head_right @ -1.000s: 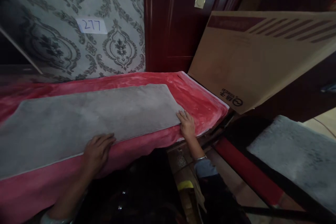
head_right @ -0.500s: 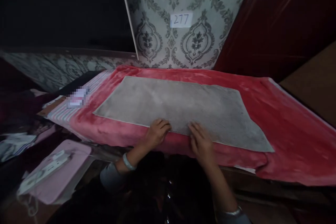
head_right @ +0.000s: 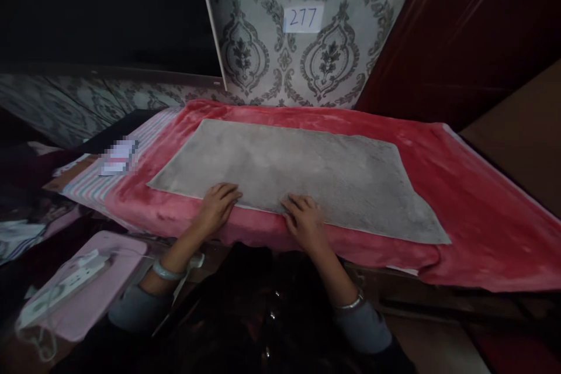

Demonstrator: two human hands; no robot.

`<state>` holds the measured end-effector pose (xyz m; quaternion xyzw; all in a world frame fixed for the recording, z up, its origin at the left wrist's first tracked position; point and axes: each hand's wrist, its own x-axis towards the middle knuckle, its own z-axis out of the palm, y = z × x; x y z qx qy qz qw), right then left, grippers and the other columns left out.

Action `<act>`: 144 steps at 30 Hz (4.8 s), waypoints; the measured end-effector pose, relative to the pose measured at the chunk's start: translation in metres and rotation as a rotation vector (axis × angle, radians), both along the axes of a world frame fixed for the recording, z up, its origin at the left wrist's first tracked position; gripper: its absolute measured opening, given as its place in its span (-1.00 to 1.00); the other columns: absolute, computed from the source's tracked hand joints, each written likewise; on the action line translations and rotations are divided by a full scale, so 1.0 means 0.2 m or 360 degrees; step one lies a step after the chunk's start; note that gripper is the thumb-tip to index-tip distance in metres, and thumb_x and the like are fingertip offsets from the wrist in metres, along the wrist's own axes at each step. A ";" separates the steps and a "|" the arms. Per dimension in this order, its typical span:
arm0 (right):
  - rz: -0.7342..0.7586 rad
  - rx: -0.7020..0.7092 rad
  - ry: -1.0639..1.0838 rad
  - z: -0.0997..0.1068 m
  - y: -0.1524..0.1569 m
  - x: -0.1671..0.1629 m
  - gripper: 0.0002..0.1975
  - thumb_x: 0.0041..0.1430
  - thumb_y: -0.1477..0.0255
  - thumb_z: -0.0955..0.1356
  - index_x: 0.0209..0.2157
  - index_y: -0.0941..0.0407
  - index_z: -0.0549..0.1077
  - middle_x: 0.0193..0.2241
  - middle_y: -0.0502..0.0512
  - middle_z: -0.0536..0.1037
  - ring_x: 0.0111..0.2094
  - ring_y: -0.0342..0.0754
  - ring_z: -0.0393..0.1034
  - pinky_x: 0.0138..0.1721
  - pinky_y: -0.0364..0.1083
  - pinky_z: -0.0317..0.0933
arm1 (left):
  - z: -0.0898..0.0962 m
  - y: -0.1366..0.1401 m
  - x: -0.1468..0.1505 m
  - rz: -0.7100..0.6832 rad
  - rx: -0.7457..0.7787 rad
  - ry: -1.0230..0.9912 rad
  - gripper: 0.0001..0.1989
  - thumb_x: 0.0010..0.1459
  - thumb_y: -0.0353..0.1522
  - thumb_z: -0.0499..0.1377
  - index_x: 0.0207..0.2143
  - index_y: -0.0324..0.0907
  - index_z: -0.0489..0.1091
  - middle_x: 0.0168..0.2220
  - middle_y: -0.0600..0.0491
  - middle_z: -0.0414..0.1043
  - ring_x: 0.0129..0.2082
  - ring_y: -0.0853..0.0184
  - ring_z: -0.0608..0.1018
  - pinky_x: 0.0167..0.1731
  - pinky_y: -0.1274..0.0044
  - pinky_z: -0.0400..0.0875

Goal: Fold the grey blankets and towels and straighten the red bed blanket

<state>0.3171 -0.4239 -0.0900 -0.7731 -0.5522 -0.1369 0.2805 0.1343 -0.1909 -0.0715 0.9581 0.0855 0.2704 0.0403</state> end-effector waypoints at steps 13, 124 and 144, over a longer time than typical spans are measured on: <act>-0.0020 0.0051 -0.0039 0.00 0.03 0.00 -0.73 0.35 0.54 0.21 -0.19 0.12 0.54 -0.23 0.20 0.52 -0.18 0.08 0.31 -0.14 0.03 0.23 | -0.01 0.01 0.01 -0.0079 0.0155 -0.0089 -0.71 0.37 -0.40 -0.01 -0.21 -0.21 0.51 -0.34 -0.04 0.43 -0.28 0.22 0.38 -0.29 0.41 0.29; -0.1583 -0.0514 0.0744 0.35 -0.62 1.25 -0.68 0.34 0.38 0.31 0.04 0.20 0.51 -0.02 0.33 0.56 0.00 0.10 0.45 -0.05 -0.08 0.26 | 0.19 0.10 1.06 0.0331 0.0266 0.0638 -0.44 0.38 -0.22 -0.16 0.34 -0.18 0.18 0.38 -0.16 0.13 0.37 0.02 0.18 0.26 0.10 0.15; -0.1211 -0.0781 0.0009 0.09 -0.50 0.93 -0.37 0.40 0.11 0.08 0.39 0.04 0.12 0.39 0.19 0.10 0.36 0.21 0.02 0.25 0.28 0.04 | 0.22 0.03 0.93 0.0472 0.0044 0.0639 -0.35 0.33 -0.02 -0.10 0.35 -0.11 0.16 0.39 -0.16 0.10 0.37 -0.15 0.12 0.26 -0.06 0.02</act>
